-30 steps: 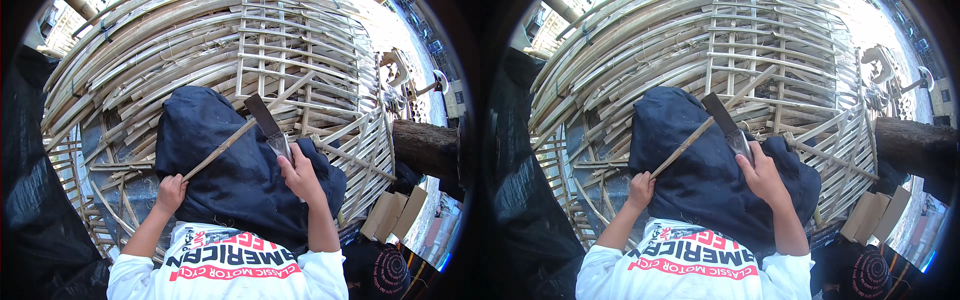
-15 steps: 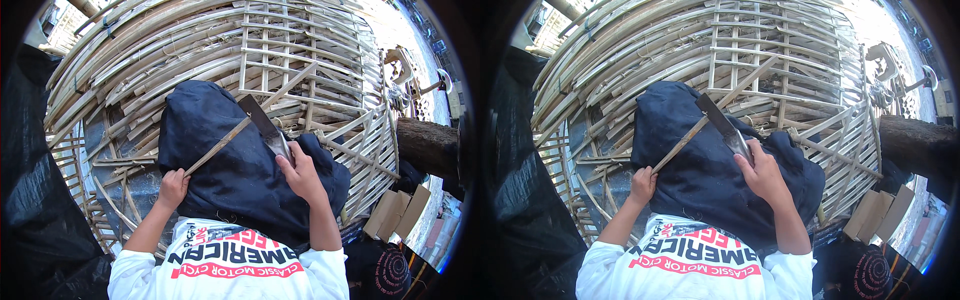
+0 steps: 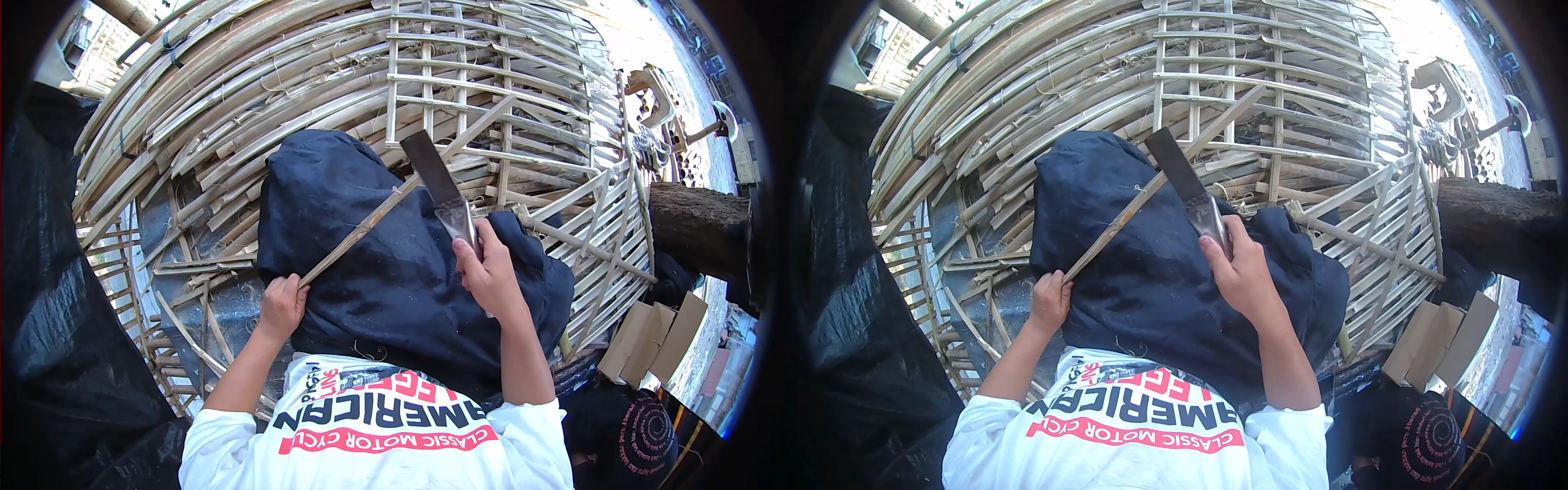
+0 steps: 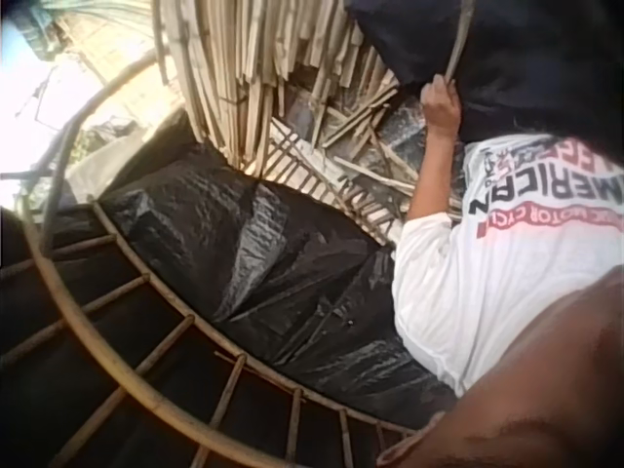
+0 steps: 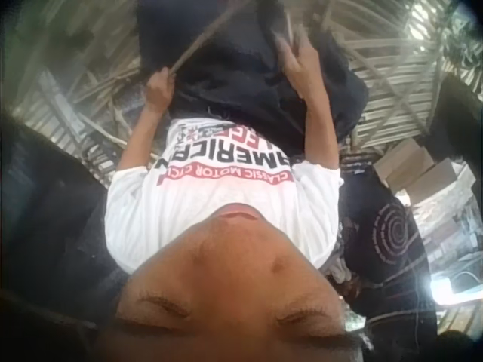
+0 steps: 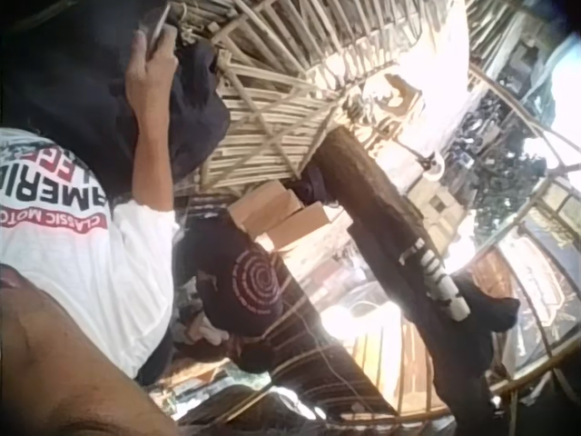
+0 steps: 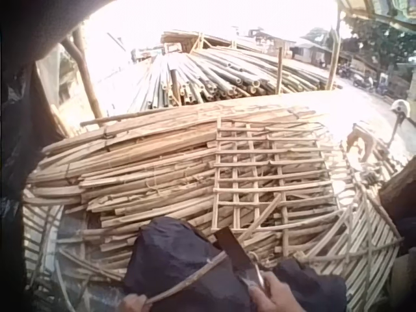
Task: The person uses a blade to shave the surface and edges of a bamboo strip, holding the strip against their lap while smoothing it. They then begin weaving the shaved strip into a large, curved bamboo lattice structure.
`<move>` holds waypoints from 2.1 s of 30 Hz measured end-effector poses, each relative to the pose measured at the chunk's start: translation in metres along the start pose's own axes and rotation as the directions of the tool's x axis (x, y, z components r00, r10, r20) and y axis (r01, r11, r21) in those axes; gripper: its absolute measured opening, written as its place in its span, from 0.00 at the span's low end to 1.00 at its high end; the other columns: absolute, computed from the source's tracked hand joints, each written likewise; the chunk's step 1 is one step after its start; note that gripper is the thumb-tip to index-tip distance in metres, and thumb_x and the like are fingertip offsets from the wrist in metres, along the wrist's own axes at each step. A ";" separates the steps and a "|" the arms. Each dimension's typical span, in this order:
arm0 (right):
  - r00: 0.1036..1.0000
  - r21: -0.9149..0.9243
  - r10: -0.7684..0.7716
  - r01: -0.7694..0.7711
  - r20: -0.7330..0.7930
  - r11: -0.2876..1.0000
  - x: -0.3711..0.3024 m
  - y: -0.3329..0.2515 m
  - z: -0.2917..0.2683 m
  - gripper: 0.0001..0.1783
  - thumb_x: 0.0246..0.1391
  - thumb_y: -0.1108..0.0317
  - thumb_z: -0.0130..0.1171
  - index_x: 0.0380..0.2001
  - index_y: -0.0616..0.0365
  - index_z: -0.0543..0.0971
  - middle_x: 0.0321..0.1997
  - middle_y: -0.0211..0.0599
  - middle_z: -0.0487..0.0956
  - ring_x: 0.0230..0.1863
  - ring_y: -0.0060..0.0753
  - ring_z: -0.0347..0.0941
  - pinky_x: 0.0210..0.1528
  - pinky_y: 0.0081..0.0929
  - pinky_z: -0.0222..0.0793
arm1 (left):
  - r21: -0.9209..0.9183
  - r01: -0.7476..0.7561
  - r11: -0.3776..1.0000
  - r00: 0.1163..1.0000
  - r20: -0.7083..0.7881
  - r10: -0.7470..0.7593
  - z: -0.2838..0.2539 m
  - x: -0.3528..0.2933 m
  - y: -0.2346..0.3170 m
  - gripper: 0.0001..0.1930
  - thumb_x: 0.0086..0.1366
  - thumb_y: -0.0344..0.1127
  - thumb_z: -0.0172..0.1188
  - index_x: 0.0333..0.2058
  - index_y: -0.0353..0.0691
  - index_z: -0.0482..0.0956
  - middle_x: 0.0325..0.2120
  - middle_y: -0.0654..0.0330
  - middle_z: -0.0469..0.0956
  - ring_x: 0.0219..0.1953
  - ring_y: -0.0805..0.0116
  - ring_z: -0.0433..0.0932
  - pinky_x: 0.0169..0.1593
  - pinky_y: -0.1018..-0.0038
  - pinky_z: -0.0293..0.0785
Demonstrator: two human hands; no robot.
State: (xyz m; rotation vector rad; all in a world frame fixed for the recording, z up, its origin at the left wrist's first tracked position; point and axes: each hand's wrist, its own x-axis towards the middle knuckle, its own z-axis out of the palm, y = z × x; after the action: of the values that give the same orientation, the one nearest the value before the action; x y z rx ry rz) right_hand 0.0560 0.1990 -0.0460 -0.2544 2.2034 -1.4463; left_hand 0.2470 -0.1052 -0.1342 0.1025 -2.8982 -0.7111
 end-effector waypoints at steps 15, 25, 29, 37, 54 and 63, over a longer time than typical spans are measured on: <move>0.997 0.134 0.062 -0.055 -0.050 0.989 -0.003 0.014 0.021 0.15 0.62 0.64 0.55 0.43 0.62 0.65 0.19 0.46 0.73 0.19 0.39 0.73 0.26 0.32 0.67 | -0.014 -0.019 1.000 1.000 -0.001 0.019 0.000 0.002 0.002 0.09 0.64 0.34 0.56 0.29 0.36 0.67 0.20 0.48 0.69 0.25 0.45 0.70 0.30 0.56 0.66; 0.973 -0.039 0.017 -0.008 0.232 0.999 -0.010 0.012 0.019 0.15 0.60 0.64 0.56 0.43 0.63 0.66 0.21 0.46 0.75 0.23 0.41 0.75 0.29 0.33 0.67 | -0.019 0.004 1.000 1.000 0.010 -0.003 0.000 0.000 0.001 0.09 0.63 0.32 0.56 0.29 0.36 0.67 0.20 0.48 0.69 0.25 0.46 0.70 0.31 0.56 0.66; 0.994 0.099 0.090 -0.096 0.056 0.990 -0.007 0.008 0.028 0.14 0.61 0.66 0.55 0.44 0.61 0.66 0.20 0.38 0.73 0.19 0.26 0.70 0.24 0.28 0.66 | -0.014 -0.017 1.000 1.000 0.016 0.017 0.000 0.003 -0.001 0.09 0.63 0.32 0.57 0.29 0.36 0.67 0.19 0.49 0.69 0.25 0.46 0.70 0.31 0.57 0.67; 0.992 -0.037 -0.020 0.025 0.125 0.999 -0.010 0.007 0.018 0.14 0.59 0.65 0.57 0.41 0.62 0.68 0.20 0.43 0.75 0.20 0.36 0.74 0.26 0.28 0.66 | -0.019 -0.009 1.000 1.000 0.024 0.010 0.000 -0.001 -0.002 0.09 0.63 0.33 0.57 0.30 0.35 0.68 0.19 0.49 0.70 0.25 0.47 0.71 0.31 0.57 0.67; 0.973 -0.329 -0.079 0.150 0.218 0.933 -0.018 0.018 0.028 0.18 0.58 0.65 0.58 0.45 0.62 0.64 0.22 0.53 0.76 0.24 0.53 0.77 0.30 0.40 0.70 | 0.006 -0.012 1.000 1.000 0.027 0.012 -0.002 0.005 0.004 0.09 0.63 0.32 0.57 0.30 0.35 0.68 0.20 0.49 0.70 0.25 0.47 0.71 0.31 0.57 0.67; 0.992 -0.230 -0.022 0.050 0.124 0.972 -0.025 0.016 0.040 0.15 0.58 0.66 0.58 0.41 0.62 0.67 0.24 0.54 0.78 0.28 0.54 0.79 0.31 0.35 0.69 | 0.012 -0.007 1.000 1.000 0.030 0.006 -0.001 0.004 0.001 0.08 0.62 0.32 0.58 0.31 0.34 0.69 0.20 0.49 0.71 0.26 0.47 0.71 0.32 0.58 0.68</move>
State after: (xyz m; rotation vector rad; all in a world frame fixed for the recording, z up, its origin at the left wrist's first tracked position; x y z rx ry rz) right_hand 0.0988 0.1836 -0.0661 -0.4512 2.2777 -1.1571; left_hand 0.2435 -0.1051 -0.1318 0.0845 -2.9300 -0.7004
